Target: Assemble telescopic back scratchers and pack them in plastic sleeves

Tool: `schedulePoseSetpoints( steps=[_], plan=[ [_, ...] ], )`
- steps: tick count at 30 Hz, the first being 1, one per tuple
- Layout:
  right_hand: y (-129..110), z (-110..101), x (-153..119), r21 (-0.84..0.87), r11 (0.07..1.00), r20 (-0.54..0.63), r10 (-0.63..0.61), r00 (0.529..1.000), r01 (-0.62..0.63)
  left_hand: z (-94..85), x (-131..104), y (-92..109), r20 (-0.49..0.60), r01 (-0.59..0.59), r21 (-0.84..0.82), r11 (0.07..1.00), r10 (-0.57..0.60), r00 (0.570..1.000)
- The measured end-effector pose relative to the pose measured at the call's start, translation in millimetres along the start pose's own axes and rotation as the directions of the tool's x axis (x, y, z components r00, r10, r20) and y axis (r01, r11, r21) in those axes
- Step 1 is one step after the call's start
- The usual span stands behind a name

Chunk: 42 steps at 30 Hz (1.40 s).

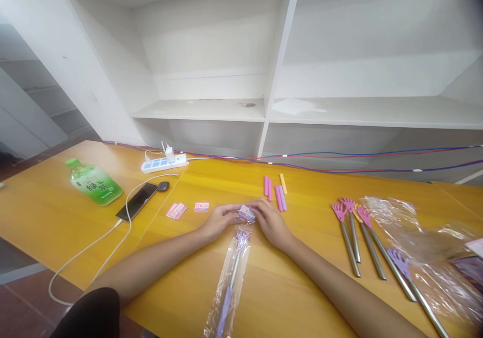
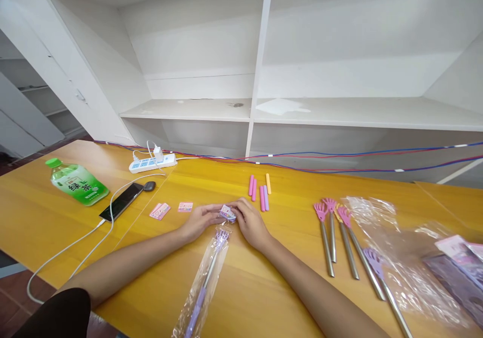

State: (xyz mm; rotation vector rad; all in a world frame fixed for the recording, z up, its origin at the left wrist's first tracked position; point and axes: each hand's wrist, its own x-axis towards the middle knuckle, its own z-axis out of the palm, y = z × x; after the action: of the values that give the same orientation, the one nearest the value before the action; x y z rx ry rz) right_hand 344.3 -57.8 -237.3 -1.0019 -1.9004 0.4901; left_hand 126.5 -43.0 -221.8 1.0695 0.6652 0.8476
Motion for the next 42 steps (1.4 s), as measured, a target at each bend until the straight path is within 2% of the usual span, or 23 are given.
schedulePoseSetpoints(
  steps=[4,10,17,24,34,42],
  plan=[
    [-2,-1,-1,-0.011,1.0,0.009,-0.021,1.0,0.021,-2.9,1,-5,-0.013,-0.001,0.09,0.996,0.002,1.0],
    [-2,4,-5,-0.067,0.992,0.049,-0.103,0.993,0.107,-10.6,2,-13,-0.076,-0.013,0.033,0.999,0.015,0.997],
    [-1,5,-5,-0.127,0.98,-0.009,-0.153,0.988,0.15,-6.3,1,-8,-0.098,-0.016,-0.06,0.998,0.011,0.995],
    [-3,5,-6,-0.118,0.974,0.062,-0.187,0.98,0.194,-10.0,2,-12,-0.082,-0.049,-0.017,0.999,0.048,0.996],
    [-5,6,-6,-0.16,0.985,0.052,-0.056,0.997,0.064,-6.7,0,-8,0.007,-0.087,0.024,0.996,0.087,0.996],
    [-8,1,-4,-0.04,0.999,0.155,-0.016,0.988,0.023,-8.0,0,-7,0.081,-0.089,0.024,0.996,0.087,0.993]
  ],
)
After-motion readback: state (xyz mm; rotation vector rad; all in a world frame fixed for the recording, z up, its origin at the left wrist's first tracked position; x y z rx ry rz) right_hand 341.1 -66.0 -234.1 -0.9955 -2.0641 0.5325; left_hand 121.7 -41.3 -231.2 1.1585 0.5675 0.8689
